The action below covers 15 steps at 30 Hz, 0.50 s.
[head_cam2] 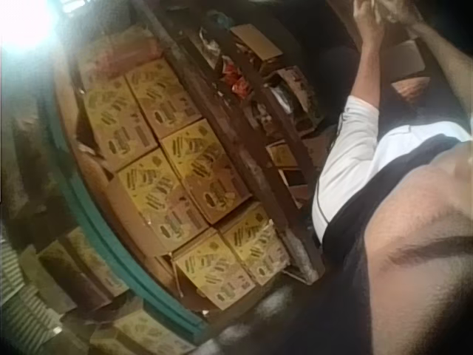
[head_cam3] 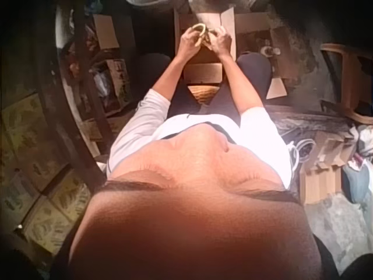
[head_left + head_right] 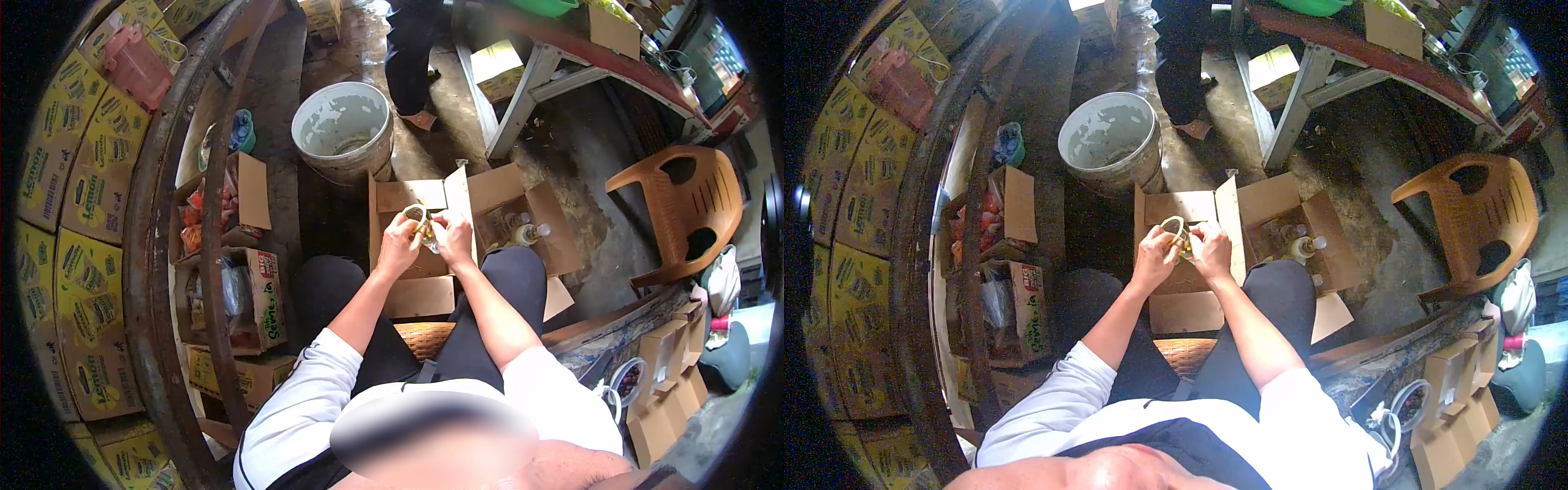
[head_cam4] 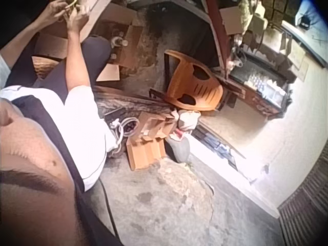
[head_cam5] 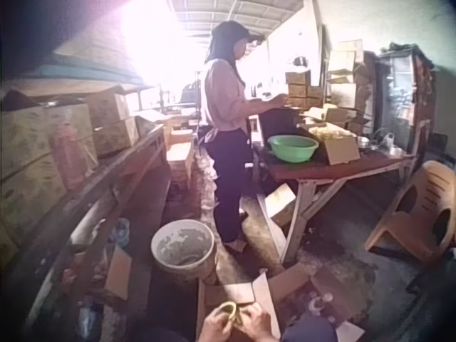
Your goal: The person sits and picks up plastic bottles from a cardboard box, peels the labels off by hand, and places the bottles and labels into separate containers.
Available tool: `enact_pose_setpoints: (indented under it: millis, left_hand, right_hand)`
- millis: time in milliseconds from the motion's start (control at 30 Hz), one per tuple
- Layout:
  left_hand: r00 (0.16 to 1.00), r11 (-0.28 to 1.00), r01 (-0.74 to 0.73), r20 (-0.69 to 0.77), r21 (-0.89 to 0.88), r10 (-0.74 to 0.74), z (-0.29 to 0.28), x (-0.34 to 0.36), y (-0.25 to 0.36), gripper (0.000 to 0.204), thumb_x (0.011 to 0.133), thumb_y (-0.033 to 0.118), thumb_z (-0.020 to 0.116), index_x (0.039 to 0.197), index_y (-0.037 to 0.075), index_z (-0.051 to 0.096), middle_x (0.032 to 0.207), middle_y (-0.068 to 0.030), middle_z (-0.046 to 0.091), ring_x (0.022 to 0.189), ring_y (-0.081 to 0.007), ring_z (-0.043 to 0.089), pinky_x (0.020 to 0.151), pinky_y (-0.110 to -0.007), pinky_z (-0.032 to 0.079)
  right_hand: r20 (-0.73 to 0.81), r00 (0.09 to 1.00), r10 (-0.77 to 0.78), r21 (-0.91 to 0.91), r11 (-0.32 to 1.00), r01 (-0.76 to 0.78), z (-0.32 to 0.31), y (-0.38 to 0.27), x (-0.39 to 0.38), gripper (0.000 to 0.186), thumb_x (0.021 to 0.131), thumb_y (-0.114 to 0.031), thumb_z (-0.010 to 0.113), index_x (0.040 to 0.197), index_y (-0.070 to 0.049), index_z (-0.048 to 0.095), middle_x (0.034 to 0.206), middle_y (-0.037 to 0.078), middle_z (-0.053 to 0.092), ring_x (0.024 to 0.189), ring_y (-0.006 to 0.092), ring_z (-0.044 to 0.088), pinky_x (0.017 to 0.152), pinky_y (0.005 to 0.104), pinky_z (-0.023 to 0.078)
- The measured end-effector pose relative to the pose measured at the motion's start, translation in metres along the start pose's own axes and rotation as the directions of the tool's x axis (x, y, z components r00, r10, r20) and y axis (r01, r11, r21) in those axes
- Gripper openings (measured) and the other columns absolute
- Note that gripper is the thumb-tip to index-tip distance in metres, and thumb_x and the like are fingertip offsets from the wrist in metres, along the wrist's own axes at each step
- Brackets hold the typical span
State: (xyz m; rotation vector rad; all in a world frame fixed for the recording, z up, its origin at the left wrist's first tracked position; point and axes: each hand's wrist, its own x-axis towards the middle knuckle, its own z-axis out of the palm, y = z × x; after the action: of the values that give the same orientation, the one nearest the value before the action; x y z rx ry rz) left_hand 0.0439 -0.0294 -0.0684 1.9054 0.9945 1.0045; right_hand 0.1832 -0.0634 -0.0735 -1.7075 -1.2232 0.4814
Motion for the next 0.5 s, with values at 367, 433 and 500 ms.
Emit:
enact_pose_setpoints:
  millis: [367,433,500]
  left_hand:
    - [0.999,0.993,0.035,-0.036,0.112,-0.031,-0.012,0.003,-0.014,0.010,0.084,0.003,0.063,0.092,0.000,0.067,0.084,-0.0133,0.056,0.070,-0.0258,0.063,0.062,-0.035,0.052]
    - [0.998,0.993,0.060,0.000,0.106,-0.060,-0.011,0.002,-0.012,0.009,0.084,0.004,0.063,0.091,0.000,0.068,0.082,-0.0129,0.055,0.069,-0.0254,0.062,0.062,-0.035,0.051]
    - [0.999,0.992,0.038,0.008,0.123,-0.039,-0.008,0.001,-0.010,0.010,0.084,0.004,0.063,0.091,0.000,0.068,0.082,-0.0130,0.056,0.069,-0.0254,0.062,0.063,-0.035,0.051]
  right_hand:
    - [0.044,0.952,-0.303,-0.228,0.925,0.305,-0.009,-0.019,-0.016,0.008,0.075,-0.003,0.067,0.082,-0.002,0.064,0.079,0.013,0.059,0.076,0.0321,0.060,0.069,0.0425,0.048]
    - [0.062,0.945,-0.322,-0.286,0.901,0.326,-0.006,-0.020,-0.016,0.007,0.076,-0.004,0.066,0.083,-0.003,0.063,0.082,0.012,0.057,0.080,0.0310,0.059,0.070,0.0412,0.049]
    - [0.107,0.943,-0.315,-0.371,0.867,0.332,-0.003,-0.017,-0.015,0.010,0.077,-0.005,0.065,0.086,-0.004,0.063,0.089,0.013,0.056,0.088,0.0306,0.057,0.073,0.0401,0.049]
